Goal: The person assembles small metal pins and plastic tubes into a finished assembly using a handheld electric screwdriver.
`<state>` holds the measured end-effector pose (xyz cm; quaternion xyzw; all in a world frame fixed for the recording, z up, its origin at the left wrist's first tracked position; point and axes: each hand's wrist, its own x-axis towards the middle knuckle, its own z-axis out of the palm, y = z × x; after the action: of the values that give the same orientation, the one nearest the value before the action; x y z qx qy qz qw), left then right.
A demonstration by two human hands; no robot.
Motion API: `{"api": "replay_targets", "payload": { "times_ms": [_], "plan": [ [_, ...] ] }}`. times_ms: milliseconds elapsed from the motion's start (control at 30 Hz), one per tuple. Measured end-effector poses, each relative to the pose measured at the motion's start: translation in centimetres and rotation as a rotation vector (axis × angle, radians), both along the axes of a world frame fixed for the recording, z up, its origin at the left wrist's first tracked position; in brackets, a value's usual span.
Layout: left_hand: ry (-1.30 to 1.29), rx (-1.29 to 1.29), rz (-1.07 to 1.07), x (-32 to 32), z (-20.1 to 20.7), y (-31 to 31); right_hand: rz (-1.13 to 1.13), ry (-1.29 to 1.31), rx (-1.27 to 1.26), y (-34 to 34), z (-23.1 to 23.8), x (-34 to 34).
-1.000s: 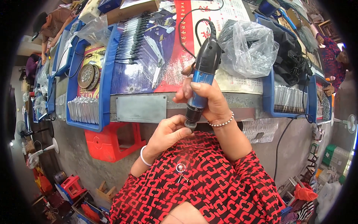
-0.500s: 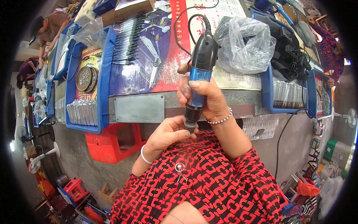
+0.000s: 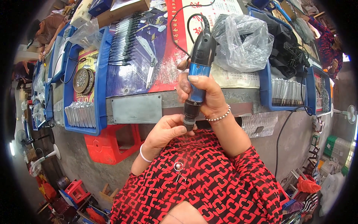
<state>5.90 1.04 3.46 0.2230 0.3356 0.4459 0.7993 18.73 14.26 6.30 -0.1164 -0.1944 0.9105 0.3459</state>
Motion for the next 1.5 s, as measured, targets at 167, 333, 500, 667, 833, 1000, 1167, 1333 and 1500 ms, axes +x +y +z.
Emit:
{"api": "replay_targets", "payload": {
  "times_ms": [167,333,500,667,833,1000,1167,1333,1500],
  "plan": [
    [0.158,0.047,-0.013,0.0,-0.6,0.0,-0.020,-0.058,0.037,0.0,-0.2,-0.2],
    [0.001,0.010,-0.022,-0.3,0.0,0.3,-0.018,-0.055,0.029,-0.1,-0.1,-0.4],
    [-0.090,0.027,-0.076,-0.3,-0.6,0.5,0.012,-0.003,-0.018,0.0,-0.2,-0.4],
    [-0.129,0.041,-0.068,-0.2,-0.6,0.6,0.005,0.002,-0.026,0.0,-0.4,-0.3],
    [-0.219,0.062,-0.101,-0.1,-0.9,0.9,0.065,0.074,-0.065,0.3,-0.5,-0.2],
    [-0.091,-0.074,0.007,0.3,0.6,1.0,0.043,0.033,-0.017,0.4,-0.6,-0.2],
    [-0.043,-0.063,-0.061,-0.3,-0.3,0.9,0.024,-0.014,0.000,0.2,-0.7,-0.4],
    [-0.074,-0.052,-0.063,-0.4,0.0,1.1,0.025,-0.008,-0.002,0.2,-0.5,-0.5],
    [-0.059,-0.032,-0.065,-0.5,0.3,1.2,0.068,0.074,0.001,0.6,-0.8,-0.3]
  ]
}}
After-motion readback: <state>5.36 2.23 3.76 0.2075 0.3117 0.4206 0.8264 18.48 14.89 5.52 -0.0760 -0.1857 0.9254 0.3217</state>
